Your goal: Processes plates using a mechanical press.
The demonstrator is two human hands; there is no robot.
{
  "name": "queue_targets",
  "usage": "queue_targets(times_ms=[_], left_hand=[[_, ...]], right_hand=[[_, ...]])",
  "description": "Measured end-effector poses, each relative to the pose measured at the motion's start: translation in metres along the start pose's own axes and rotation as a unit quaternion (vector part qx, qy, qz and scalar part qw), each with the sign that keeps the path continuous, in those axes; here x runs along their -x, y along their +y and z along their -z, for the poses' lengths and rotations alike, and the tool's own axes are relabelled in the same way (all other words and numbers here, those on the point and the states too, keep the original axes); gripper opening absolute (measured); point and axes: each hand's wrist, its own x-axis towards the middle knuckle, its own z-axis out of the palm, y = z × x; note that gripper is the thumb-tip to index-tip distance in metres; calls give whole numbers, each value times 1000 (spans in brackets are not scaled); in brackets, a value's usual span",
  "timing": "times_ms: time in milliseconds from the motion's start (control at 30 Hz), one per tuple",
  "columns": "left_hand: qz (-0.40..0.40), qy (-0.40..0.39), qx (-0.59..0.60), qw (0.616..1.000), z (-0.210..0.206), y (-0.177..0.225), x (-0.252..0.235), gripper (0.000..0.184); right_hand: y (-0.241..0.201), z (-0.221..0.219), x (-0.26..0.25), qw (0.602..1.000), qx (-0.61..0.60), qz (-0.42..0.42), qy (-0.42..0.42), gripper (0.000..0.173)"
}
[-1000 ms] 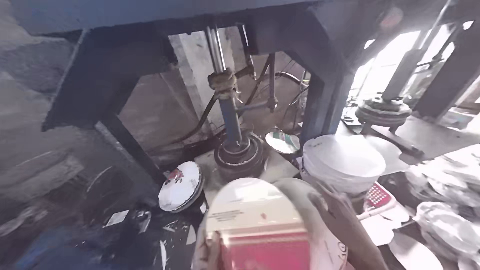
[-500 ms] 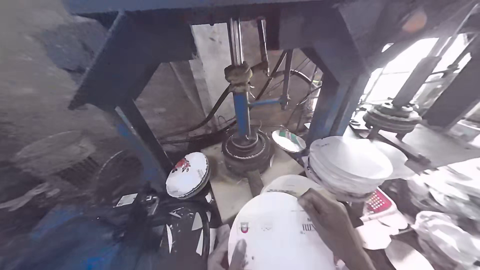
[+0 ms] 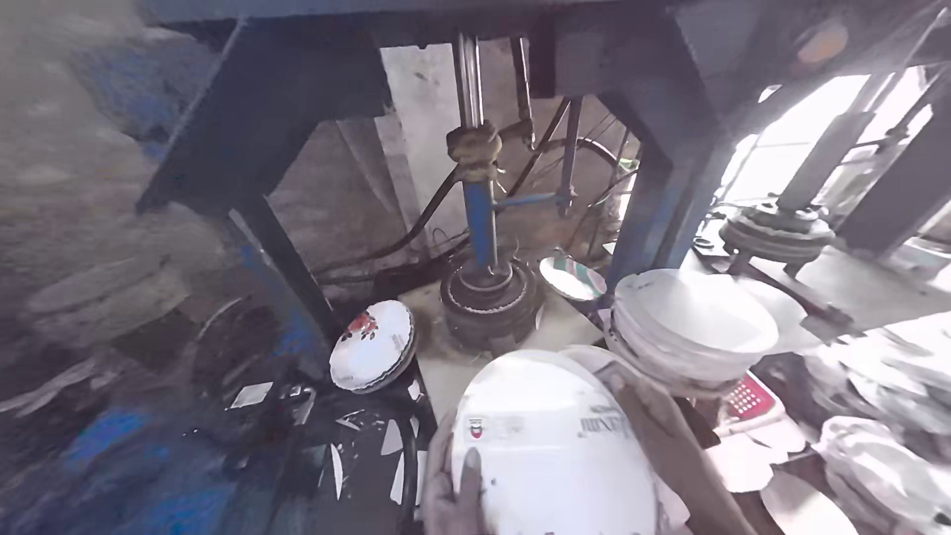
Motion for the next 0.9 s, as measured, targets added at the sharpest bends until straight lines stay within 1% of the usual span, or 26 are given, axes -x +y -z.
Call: queue_targets(times_ms=[33, 67, 100, 133, 167, 200, 233, 267, 300, 367, 400, 433, 467, 500, 567, 600, 633, 667, 700, 733, 767, 800, 833, 867, 900], left_hand=[[3, 23, 12, 1000, 4, -3, -4, 47], [6, 47, 26, 999, 16, -6, -9, 46], [14, 71, 43, 996, 31, -7, -15, 43], [25, 86, 65, 994, 48, -9, -21, 42], [35, 87, 89, 992, 64, -9, -24, 42], [36, 76, 119, 989, 75, -11, -26, 42], [31, 72, 147, 986, 80, -10, -27, 43], [26, 68, 165, 984, 79, -7, -27, 43], [18, 68, 174, 982, 75, -4, -25, 43], [-16, 54, 141, 988, 63, -2, -22, 50], [-41, 37, 98, 994, 60, -3, -22, 55], [-51, 37, 61, 996, 55, -1, -22, 53], [-51, 37, 41, 997, 51, 2, -20, 46], [-44, 14, 36, 998, 48, 4, -18, 39], [-27, -111, 21, 993, 45, 3, -13, 38], [-12, -152, 11, 988, 39, 3, -8, 37], [12, -146, 16, 989, 29, 5, -1, 26], [37, -123, 17, 992, 21, 9, 5, 20], [60, -91, 13, 994, 17, 12, 7, 24], [73, -56, 8, 996, 19, 14, 7, 24], [72, -16, 11, 997, 26, 15, 5, 25], [58, 16, 15, 998, 37, 14, 1, 26], [39, 35, 23, 998, 50, 13, -4, 29], [19, 37, 32, 999, 62, 12, -8, 39], [5, 25, 28, 999, 73, 14, -12, 48]], right_hand=[[10, 5, 1, 996, 88, 15, 27, 30], [22, 13, 2, 979, 202, 15, 32, 38], [35, 24, 3, 954, 299, -9, 11, 49], [47, 31, 3, 939, 341, -43, -5, 54], [58, 37, 4, 932, 356, -62, 1, 49], [66, 40, 4, 932, 358, -45, 37, 40], [68, 42, 2, 935, 343, -7, 89, 32], [62, 43, -1, 941, 310, 18, 136, 31], [52, 45, -3, 947, 266, 22, 176, 31], [29, 49, -6, 956, 181, 14, 230, 34], [16, 50, -10, 955, 143, 8, 260, 32], [3, 51, -13, 954, 109, -19, 278, 27], [-7, 50, -16, 957, 67, -46, 278, 20], [-15, 46, -14, 964, 40, -46, 257, 17], [-25, 27, -2, 984, 54, -17, 170, 22], [-21, 15, 3, 988, 77, 11, 134, 21], [-11, 6, 7, 990, 95, 39, 100, 19], [-1, 2, 8, 987, 126, 54, 81, 22], [9, 5, 9, 977, 194, 48, 73, 28], [17, 13, 9, 962, 267, 19, 60, 38], [25, 22, 10, 945, 326, -30, 27, 52], [34, 30, 10, 932, 352, -86, -5, 60], [42, 35, 11, 924, 364, -118, -14, 60], [49, 40, 13, 924, 366, -111, 8, 55], [49, 44, 13, 930, 354, -86, 47, 48]])
